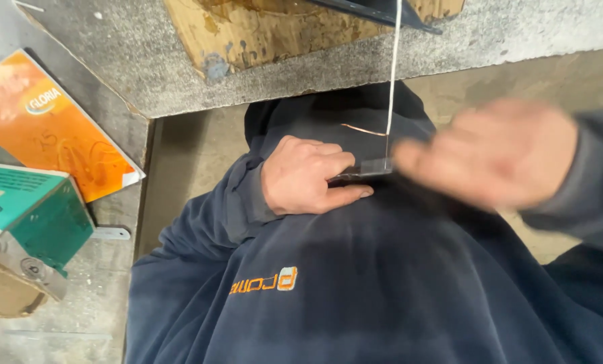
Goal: The person walks to a workbench and uses a utility knife to strip the white insulation from a copper wire. They then use pliers to hold the wire and continue stripping the insulation from the end of the wire.
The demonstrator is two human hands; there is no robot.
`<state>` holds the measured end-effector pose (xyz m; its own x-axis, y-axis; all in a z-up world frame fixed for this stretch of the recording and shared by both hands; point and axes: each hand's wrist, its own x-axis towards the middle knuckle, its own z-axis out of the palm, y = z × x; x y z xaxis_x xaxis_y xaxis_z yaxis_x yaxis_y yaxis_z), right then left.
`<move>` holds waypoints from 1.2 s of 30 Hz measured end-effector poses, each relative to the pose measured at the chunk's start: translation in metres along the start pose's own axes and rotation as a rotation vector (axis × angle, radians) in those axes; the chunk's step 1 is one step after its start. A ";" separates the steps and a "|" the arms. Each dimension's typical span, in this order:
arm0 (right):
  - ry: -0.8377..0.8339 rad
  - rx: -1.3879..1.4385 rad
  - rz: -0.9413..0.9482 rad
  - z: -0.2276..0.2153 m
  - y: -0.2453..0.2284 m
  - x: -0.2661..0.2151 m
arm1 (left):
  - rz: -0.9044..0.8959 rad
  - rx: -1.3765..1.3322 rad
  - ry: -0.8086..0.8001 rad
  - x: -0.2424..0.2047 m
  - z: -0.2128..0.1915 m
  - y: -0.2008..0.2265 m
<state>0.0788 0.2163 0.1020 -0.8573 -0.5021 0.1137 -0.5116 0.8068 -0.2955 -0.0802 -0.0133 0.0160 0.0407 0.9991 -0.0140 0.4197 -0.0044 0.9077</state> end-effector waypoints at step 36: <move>0.769 0.562 0.069 0.133 -0.004 0.002 | 0.032 -0.139 -0.032 -0.003 0.001 -0.006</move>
<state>0.0867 0.1702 -0.0230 -0.7896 0.0448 0.6120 -0.5279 0.4588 -0.7147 -0.0817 -0.0168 0.0099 0.0815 0.9967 0.0045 0.2881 -0.0279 0.9572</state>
